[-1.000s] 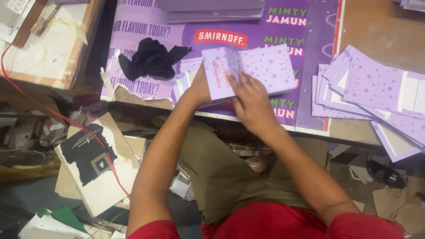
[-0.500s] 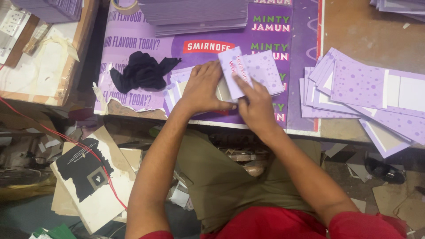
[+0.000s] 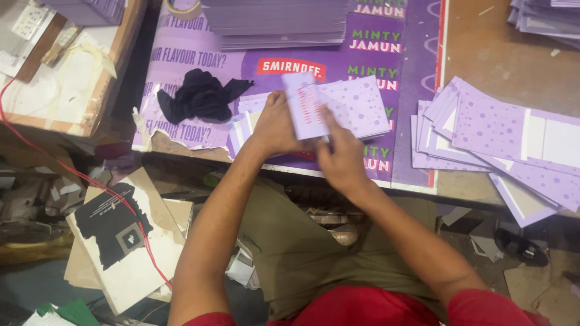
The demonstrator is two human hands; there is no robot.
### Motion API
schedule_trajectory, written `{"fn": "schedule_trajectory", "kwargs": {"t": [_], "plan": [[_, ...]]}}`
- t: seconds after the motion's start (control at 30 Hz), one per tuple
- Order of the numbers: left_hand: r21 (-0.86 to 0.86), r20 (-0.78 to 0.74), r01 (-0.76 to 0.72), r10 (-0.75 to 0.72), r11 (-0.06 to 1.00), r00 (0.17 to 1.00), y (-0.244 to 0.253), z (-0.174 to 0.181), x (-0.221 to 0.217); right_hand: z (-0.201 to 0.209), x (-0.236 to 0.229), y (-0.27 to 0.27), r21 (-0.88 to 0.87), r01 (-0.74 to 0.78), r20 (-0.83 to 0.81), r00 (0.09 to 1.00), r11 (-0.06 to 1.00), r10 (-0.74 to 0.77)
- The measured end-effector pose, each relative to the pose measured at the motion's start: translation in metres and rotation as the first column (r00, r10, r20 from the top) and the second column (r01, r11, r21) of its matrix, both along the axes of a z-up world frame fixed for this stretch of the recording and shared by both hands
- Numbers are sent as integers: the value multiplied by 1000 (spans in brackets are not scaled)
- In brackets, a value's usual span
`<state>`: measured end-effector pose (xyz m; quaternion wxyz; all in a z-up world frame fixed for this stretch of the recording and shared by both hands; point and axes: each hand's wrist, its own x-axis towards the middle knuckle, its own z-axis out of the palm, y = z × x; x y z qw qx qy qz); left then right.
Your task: The person folds purple printed paper sheets in half by hand, aligning edges and pressing the crease. They place each folded sheet onto a growing stack on the table.
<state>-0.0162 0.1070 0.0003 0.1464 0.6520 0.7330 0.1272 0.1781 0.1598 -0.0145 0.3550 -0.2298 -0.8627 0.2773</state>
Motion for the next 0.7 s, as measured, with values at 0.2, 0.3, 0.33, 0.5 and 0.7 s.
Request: {"fn": "schedule_trajectory", "kwargs": {"t": [0.2, 0.3, 0.33, 0.5, 0.7], "plan": [[242, 10, 38, -42, 970, 999, -2, -1, 4, -16, 10, 41, -856, -171, -347, 889, 487, -298], [270, 10, 34, -38, 962, 999, -3, 2, 5, -17, 13, 50, -861, -324, -459, 826, 391, -328], [258, 15, 28, -33, 966, 999, -2, 4, 4, -16, 12, 51, -861, -354, -476, 814, 366, -333], [298, 11, 8, -12, 955, 1000, -3, 17, 6, -10, 16, 54, -842, -476, -539, 766, 256, -351], [431, -127, 80, -27, 899, 992, 12, 62, -1, -6, 36, 58, -709, -307, -534, 822, 635, -199]]}}
